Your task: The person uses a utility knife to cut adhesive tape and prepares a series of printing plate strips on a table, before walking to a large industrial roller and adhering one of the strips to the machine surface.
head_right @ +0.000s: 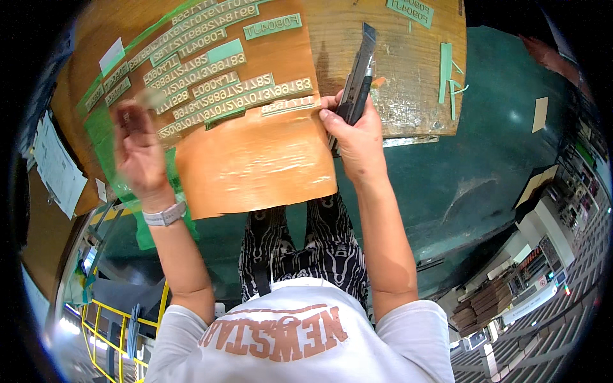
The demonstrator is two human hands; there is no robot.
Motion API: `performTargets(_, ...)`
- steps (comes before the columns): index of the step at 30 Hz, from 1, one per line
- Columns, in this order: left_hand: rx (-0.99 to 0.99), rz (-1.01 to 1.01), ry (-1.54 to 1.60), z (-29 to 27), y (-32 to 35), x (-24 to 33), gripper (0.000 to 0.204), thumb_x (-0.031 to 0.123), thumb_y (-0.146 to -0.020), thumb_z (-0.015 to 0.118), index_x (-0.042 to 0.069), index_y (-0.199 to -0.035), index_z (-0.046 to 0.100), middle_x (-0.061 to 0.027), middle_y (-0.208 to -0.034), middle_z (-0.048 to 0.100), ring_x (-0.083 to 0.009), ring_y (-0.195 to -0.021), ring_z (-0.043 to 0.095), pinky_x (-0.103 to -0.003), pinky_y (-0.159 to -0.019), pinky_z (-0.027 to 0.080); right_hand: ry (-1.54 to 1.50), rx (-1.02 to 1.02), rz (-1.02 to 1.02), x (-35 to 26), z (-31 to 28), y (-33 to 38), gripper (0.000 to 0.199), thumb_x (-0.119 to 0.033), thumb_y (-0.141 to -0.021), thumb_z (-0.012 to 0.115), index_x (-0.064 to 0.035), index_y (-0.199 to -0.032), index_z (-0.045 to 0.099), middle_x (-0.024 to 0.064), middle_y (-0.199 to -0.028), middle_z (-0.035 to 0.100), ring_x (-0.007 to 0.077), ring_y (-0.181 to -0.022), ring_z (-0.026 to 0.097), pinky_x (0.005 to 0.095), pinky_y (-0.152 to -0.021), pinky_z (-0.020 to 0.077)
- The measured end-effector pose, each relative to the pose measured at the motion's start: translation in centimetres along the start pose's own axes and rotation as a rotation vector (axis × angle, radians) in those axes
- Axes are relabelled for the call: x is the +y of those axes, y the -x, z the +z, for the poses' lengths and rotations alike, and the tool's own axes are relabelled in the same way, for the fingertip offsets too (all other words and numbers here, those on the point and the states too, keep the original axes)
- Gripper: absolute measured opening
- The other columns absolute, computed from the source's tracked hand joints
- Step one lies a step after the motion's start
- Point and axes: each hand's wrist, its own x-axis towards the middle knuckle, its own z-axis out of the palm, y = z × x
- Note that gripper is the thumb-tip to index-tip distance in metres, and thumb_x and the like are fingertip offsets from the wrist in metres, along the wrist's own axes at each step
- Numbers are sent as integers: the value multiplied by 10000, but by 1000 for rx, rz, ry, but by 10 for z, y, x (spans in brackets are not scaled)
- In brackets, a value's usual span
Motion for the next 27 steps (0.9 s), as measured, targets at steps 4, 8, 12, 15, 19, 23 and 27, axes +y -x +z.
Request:
performTargets(4,-115,-19,-298,27,25,42,257,150,-950,516,-37,-1120,562,-179,-1090,600,-239,-1014,571,-334,-921,457,212,-34,-67,-1,-3,0,245,39,-810,620,-49,-995,485,49,-894,618,87,-739,555,248,-666,474)
performTargets(8,-296,-884,-917,63,119,-18,225,168,-947,521,-27,-1004,617,-151,-953,632,-249,-835,657,-302,-756,541,215,-61,-27,-2,-3,4,223,37,-815,614,-39,-985,491,52,-885,620,88,-680,538,235,-596,458)
performTargets(12,84,-944,-294,2,176,-100,585,385,-898,620,-15,-1286,443,-175,-1229,561,-285,-1137,558,-395,-1004,432,157,-83,58,-13,4,9,217,39,-821,606,-15,-997,491,80,-884,614,109,-664,545,256,-556,469)
performTargets(15,286,-571,-50,15,152,-117,536,404,-895,622,18,-1244,492,-143,-1219,555,-268,-1188,503,-395,-1044,377,123,-103,148,-24,7,13,208,39,-827,600,-9,-997,490,83,-875,599,121,-649,547,269,-536,471)
performTargets(19,446,-460,1,30,140,-119,398,387,-910,613,48,-1115,570,-115,-1128,592,-242,-1121,537,-371,-1027,374,246,-124,124,-23,7,15,200,31,-834,595,-7,-998,486,68,-858,571,127,-628,543,269,-537,468)
performTargets(23,522,-454,-114,50,117,-116,439,448,-901,607,41,-1061,566,-74,-997,621,-204,-947,601,-331,-860,447,389,-226,83,-23,-2,13,193,22,-832,599,-7,-997,502,54,-840,570,109,-633,535,259,-545,462)
performTargets(27,563,-549,-193,45,121,-109,393,423,-919,591,49,-1037,563,-54,-926,616,-168,-843,604,-285,-738,468,598,-180,-66,-31,-9,13,130,-39,-874,587,-10,-982,520,12,-781,561,88,-642,523,260,-565,449)
